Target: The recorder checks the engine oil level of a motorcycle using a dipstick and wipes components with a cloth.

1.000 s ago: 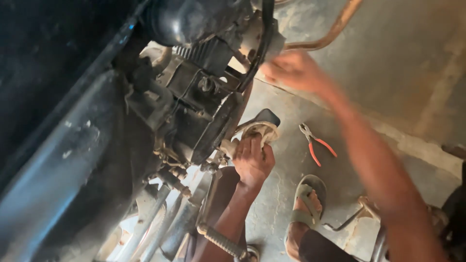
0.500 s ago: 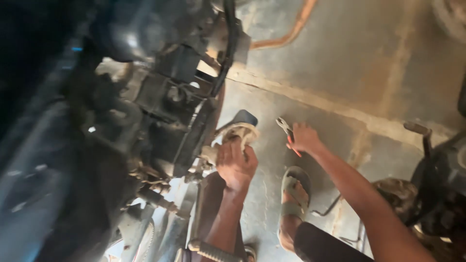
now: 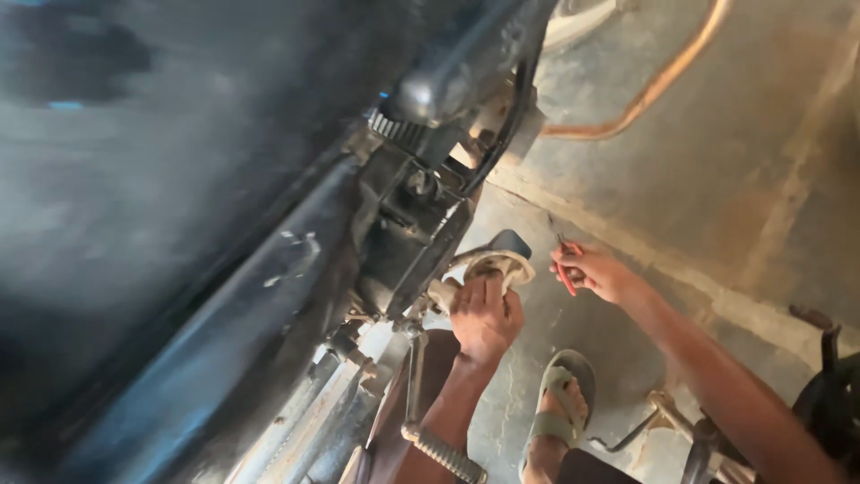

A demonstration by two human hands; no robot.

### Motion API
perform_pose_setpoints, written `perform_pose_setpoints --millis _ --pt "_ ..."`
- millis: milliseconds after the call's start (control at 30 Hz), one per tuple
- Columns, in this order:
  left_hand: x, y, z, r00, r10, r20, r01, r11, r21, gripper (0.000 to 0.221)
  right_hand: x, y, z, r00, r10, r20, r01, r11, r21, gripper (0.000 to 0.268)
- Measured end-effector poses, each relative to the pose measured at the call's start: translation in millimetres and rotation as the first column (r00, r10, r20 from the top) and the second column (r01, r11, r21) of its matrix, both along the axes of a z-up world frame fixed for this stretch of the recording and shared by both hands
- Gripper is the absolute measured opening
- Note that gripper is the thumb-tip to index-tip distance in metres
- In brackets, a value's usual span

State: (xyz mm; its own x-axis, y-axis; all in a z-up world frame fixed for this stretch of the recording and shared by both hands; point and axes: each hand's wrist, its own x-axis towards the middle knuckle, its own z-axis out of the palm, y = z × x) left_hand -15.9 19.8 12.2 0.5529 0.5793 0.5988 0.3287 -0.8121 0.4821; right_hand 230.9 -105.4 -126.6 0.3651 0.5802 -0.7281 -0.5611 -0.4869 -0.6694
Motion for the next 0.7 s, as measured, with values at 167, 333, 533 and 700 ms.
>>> perform_pose_setpoints --millis 167,333,533,700 --pt "-7.9 -0.9 6.7 1.000 -0.001 0.018 0.001 1.000 -0.008 0.018 -23.6 47.9 185.9 0.944 0.211 0.255 -0.256 0.954 0.158 0.026" --pt "-15.2 -1.6 14.5 1.000 0.004 -0.012 -0.004 1.000 -0.013 0.014 -17.6 82.8 280.0 0.402 0.321 0.858 -0.706 0.706 0.067 0.031" --pt "-18.2 -2.4 19.8 1.000 0.004 -0.009 -0.004 1.000 0.007 0.014 -26.8 134.7 337.5 -0.601 -0.012 0.799 -0.573 0.704 -0.420 0.047" --pt "-19.4 -0.2 19.8 1.000 0.022 -0.018 -0.022 1.000 0.002 0.014 -22.4 168.8 334.7 -0.709 -0.087 0.699 -0.543 0.700 -0.464 0.045"
